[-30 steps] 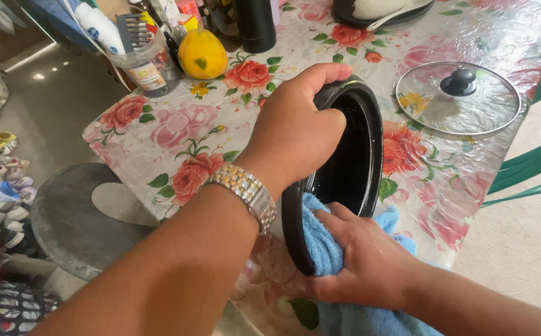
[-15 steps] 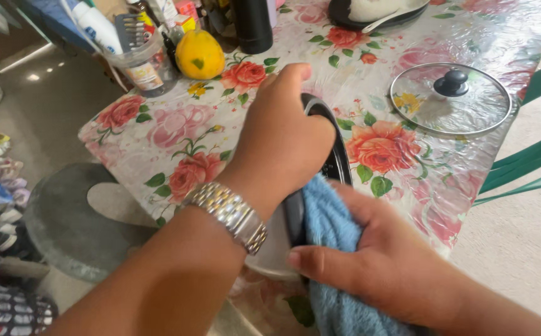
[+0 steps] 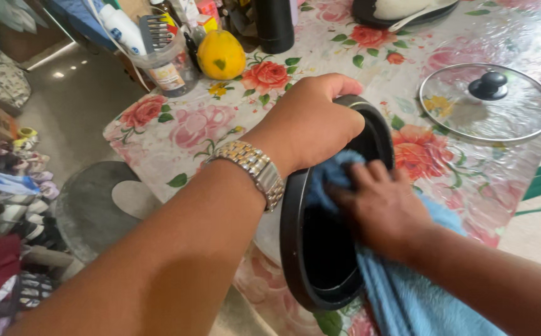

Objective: The person wipes a rice cooker with a blue towel, first drying the glass lid, then the white outer body, then the black inner pot. They carry the cooker body to a counter, return it to the table, open its box, and continue wiping the body and the underside before turning it over to wipe the base.

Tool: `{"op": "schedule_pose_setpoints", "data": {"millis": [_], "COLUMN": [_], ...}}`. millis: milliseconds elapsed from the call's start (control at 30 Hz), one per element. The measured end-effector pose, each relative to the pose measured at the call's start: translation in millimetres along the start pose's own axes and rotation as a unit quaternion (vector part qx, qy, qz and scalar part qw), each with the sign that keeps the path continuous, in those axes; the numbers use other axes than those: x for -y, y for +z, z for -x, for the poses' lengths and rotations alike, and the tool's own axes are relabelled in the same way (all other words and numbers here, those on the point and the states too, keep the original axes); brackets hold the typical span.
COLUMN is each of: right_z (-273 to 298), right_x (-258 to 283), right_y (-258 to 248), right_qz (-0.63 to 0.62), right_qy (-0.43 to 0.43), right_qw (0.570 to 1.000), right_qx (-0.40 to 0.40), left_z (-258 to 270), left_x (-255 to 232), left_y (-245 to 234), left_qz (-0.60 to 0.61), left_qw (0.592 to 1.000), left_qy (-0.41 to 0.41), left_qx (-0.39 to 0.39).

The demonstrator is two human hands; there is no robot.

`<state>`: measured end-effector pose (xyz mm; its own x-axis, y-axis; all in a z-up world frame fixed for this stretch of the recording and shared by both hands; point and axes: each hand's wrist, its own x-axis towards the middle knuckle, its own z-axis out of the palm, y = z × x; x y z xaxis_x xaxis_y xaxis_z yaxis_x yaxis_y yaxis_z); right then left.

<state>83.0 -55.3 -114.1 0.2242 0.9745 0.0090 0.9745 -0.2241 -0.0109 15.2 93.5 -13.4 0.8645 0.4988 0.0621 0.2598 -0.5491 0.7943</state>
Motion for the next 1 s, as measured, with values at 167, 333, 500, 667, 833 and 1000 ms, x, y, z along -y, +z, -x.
{"op": "schedule_pose_setpoints", "data": {"millis": [167,333,500,667,833,1000], "right_z": [1.3,15.0,38.0,59.3,48.3,42.6], "right_x": [3.4,15.3,25.8,29.9,36.5,15.6], "right_y": [38.2,48.1,6.0,-14.3,-24.5,-66.2], "right_qz": [-0.001,-0.203,-0.826,-0.669,-0.729,-0.744], "right_qy": [-0.035,0.022,0.167,-0.016,0.068,0.071], "right_qw": [0.989,0.975,0.528,0.742,0.681,0.659], "right_qx": [-0.143,0.086,0.106,-0.030,-0.004,-0.089], "left_z": [5.0,-2.7,-9.6,-24.1,-15.4,12.7], "left_x": [12.9,10.4,10.5,3.2,-23.5,-35.3], "left_y": [3.6,17.6,16.0,15.6,11.0,16.3], "left_qz": [0.064,0.059,0.025,-0.012,0.013,-0.223], "left_qw": [0.994,0.990,0.991,0.992,0.998,0.973], "left_qy": [0.082,0.113,0.092,0.072,0.030,-0.043], "left_qx": [-0.018,-0.060,-0.096,-0.102,-0.049,-0.050]}}
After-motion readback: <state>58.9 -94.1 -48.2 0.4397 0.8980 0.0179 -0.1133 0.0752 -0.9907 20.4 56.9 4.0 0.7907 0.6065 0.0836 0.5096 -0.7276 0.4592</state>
